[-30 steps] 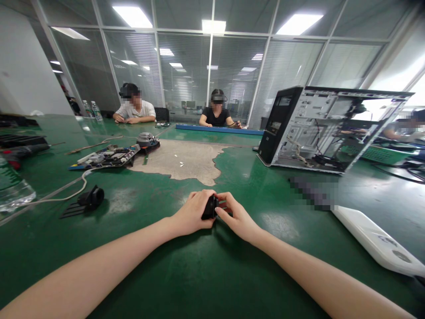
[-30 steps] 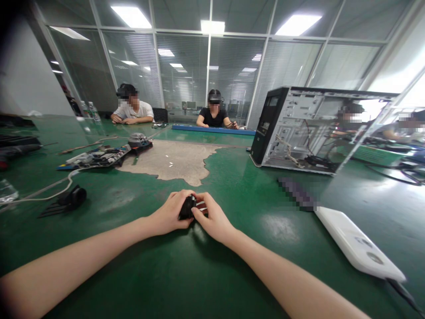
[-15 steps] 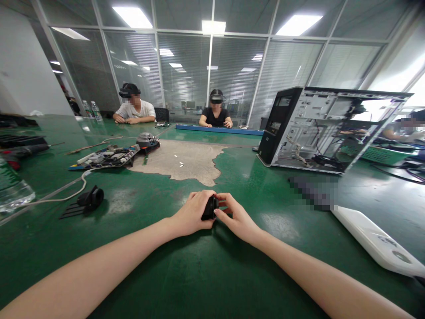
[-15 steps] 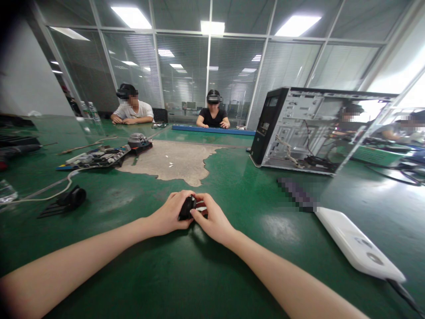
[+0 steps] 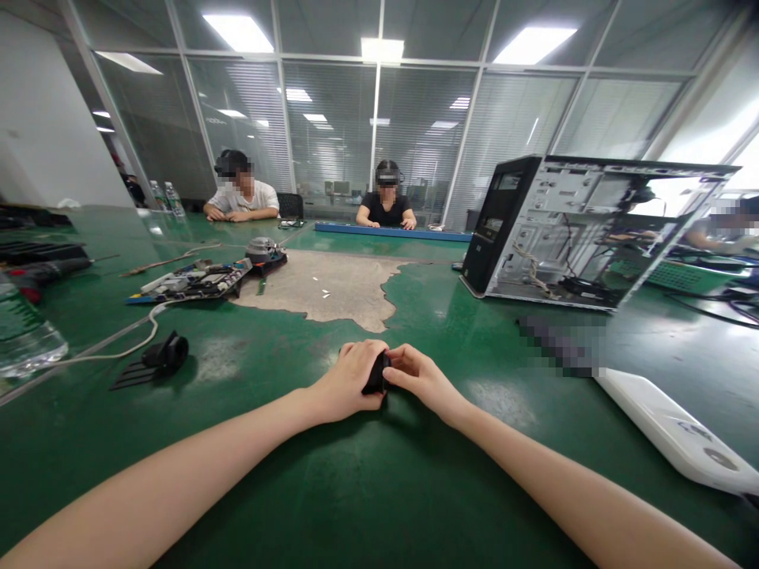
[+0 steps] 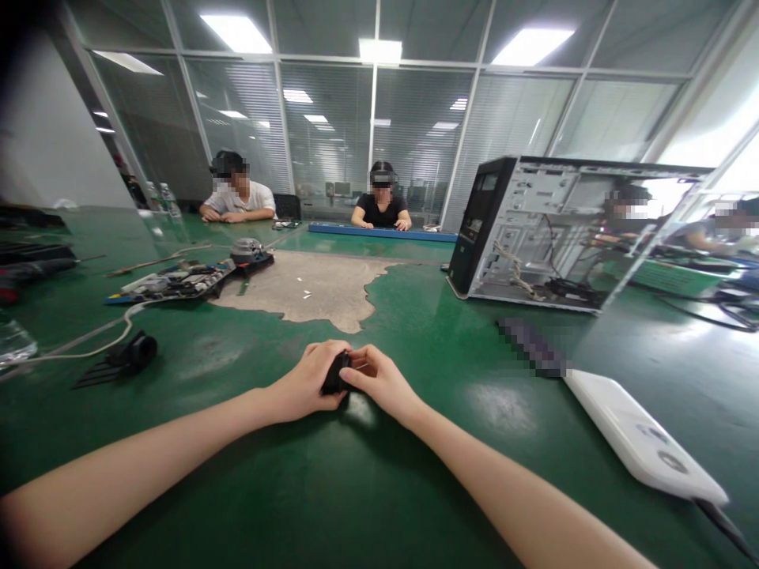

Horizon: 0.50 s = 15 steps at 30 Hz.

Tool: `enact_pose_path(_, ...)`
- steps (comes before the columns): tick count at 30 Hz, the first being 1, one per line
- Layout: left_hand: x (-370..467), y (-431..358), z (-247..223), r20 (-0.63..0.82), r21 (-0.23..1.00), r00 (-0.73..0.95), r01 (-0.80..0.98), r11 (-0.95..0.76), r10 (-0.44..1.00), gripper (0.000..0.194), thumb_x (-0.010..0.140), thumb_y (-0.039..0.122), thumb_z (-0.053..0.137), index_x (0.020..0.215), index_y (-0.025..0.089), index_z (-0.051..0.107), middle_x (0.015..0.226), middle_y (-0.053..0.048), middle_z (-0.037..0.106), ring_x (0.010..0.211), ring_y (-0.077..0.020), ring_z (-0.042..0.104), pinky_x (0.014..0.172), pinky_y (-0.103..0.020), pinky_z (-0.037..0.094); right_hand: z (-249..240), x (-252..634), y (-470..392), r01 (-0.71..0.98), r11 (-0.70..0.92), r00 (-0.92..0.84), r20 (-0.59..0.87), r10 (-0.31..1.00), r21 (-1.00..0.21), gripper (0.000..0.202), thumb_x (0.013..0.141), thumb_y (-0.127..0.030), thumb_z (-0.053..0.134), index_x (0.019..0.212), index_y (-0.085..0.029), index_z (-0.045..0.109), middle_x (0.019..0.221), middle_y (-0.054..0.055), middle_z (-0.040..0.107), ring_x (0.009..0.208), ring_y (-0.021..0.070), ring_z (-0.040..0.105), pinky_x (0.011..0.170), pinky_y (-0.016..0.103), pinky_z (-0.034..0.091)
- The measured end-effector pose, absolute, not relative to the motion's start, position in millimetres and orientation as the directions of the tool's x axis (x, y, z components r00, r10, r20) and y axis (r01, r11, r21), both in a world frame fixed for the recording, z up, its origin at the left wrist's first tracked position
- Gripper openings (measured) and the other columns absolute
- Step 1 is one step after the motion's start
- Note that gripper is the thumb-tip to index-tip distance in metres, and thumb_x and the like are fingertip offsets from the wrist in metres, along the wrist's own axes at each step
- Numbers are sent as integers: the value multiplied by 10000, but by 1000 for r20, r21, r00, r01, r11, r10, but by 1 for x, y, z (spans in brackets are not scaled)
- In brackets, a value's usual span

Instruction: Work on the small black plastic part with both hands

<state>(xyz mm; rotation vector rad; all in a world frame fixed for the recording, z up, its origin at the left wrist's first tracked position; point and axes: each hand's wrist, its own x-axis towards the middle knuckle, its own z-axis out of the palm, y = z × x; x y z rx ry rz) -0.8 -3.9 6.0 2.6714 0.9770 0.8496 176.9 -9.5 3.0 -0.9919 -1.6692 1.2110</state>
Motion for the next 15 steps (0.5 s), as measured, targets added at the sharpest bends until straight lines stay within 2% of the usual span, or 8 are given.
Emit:
enact_pose_path(3,0,-4,6,462,331,637,522,-786,618,562,646,198,581,1136,204,306,1065,-68,482,1010,-234,457,874,-394,323,2,175,-4,112,214,-397,154,905,-970,274,690,-351,639,863,-165,536,824,15,600,771,142,577,751,309,456)
enact_pose_path(9,0,-4,4,478,319,628,528,-787,615,561,655,194,570,1144,207,297,1078,-71,477,1018,-231,452,878,-393,323,2,171,-11,111,198,-337,150,929,-974,268,707,-350,618,877,-178,505,836,8,572,711,120,568,663,282,482)
enact_pose_path(15,-1,-4,4,466,318,629,537,-781,622,572,657,202,577,1153,213,292,1109,-77,472,1050,-237,445,888,-399,324,2,171,-22,149,335,-345,269,899,-930,214,737,-299,600,886,-213,474,883,1,544,882,155,558,709,282,492)
